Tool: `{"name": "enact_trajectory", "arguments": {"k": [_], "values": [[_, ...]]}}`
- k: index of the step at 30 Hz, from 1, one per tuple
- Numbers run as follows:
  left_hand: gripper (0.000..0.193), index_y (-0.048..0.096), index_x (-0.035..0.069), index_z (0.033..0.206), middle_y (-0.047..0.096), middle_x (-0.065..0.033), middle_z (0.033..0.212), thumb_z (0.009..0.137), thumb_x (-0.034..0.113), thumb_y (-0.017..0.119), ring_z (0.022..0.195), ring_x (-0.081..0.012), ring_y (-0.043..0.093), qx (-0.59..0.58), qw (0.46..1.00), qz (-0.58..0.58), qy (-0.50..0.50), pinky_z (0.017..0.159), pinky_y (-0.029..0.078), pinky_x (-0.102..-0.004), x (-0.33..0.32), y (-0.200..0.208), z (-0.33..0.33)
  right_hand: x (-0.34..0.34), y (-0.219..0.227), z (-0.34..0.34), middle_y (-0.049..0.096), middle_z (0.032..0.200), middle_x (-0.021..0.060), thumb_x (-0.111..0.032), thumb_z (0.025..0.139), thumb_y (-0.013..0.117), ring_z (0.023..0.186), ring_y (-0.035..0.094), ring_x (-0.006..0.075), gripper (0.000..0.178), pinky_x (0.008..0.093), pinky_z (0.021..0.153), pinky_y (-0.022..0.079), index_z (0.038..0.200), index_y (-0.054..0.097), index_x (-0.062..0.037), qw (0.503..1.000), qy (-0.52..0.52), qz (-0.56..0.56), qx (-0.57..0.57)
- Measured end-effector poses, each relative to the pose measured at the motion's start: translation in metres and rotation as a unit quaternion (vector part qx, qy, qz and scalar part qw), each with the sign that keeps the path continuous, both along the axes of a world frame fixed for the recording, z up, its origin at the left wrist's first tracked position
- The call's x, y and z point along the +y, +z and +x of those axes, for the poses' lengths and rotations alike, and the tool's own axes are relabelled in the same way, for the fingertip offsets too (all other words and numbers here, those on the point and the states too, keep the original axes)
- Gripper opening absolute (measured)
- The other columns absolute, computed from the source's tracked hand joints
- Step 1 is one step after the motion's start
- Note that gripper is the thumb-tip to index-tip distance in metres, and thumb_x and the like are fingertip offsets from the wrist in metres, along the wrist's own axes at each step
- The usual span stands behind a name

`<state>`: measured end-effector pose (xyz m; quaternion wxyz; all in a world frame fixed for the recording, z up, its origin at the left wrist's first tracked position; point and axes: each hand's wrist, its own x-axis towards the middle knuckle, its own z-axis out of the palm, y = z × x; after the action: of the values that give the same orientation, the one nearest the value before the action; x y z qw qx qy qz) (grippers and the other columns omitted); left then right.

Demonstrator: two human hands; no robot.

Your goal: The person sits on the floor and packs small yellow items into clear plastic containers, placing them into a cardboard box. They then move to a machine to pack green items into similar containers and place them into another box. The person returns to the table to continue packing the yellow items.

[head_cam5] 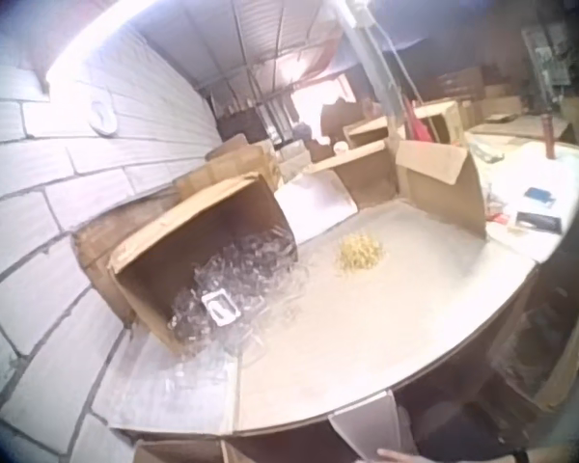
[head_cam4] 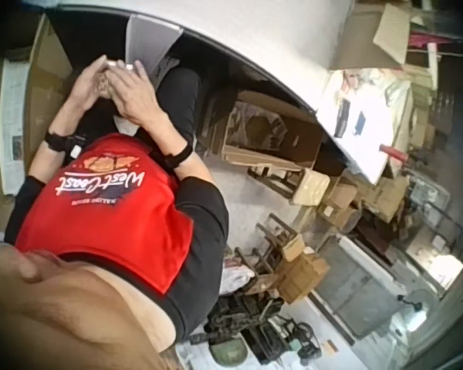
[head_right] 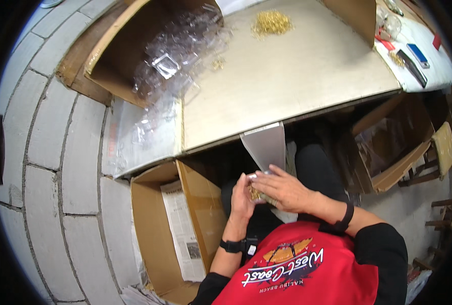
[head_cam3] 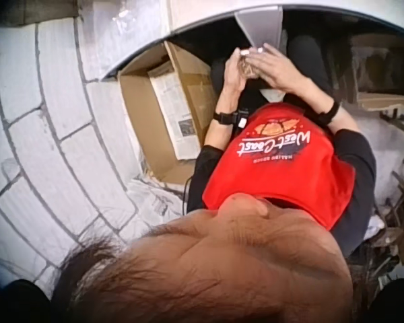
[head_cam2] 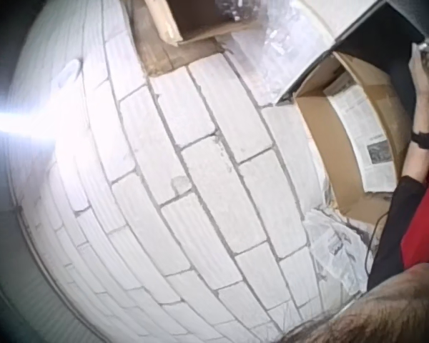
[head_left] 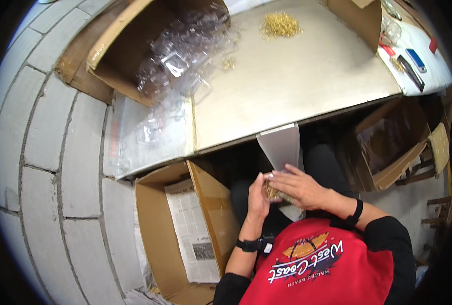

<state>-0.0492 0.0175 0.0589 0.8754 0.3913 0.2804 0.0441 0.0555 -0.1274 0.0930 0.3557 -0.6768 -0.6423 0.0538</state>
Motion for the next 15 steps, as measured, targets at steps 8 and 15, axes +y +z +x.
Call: {"name": "enact_trajectory", "arguments": {"k": [8, 15], "values": [[0.027, 0.055, 0.000, 0.109, 0.063, -0.0119, 0.098, 0.091, 0.019, 0.047, 0.078, -0.0211, 0.066, 0.027, 0.999, 0.025, -0.021, 0.051, 0.057, -0.0289, 0.023, -0.052, -0.030, 0.088, 0.056, 0.114, 0.060, 0.101, 0.0180, -0.001, 0.073, 0.052, 0.096, 0.056, 0.0347, 0.029, 0.0410, 0.081, 0.047, 0.101, 0.057, -0.0019, 0.989, -0.142, 0.040, 0.007], [0.025, 0.054, 0.000, 0.110, 0.063, -0.0125, 0.097, 0.089, 0.014, 0.053, 0.078, -0.0225, 0.067, 0.070, 0.996, 0.005, -0.056, 0.054, 0.056, -0.0266, 0.024, -0.093, -0.035, 0.239, 0.043, 0.258, 0.060, 0.101, 0.0201, -0.008, 0.077, 0.050, 0.097, 0.056, 0.0358, 0.026, 0.0423, 0.083, 0.045, 0.099, 0.059, 0.0022, 0.952, -0.301, -0.049, -0.038]]}}
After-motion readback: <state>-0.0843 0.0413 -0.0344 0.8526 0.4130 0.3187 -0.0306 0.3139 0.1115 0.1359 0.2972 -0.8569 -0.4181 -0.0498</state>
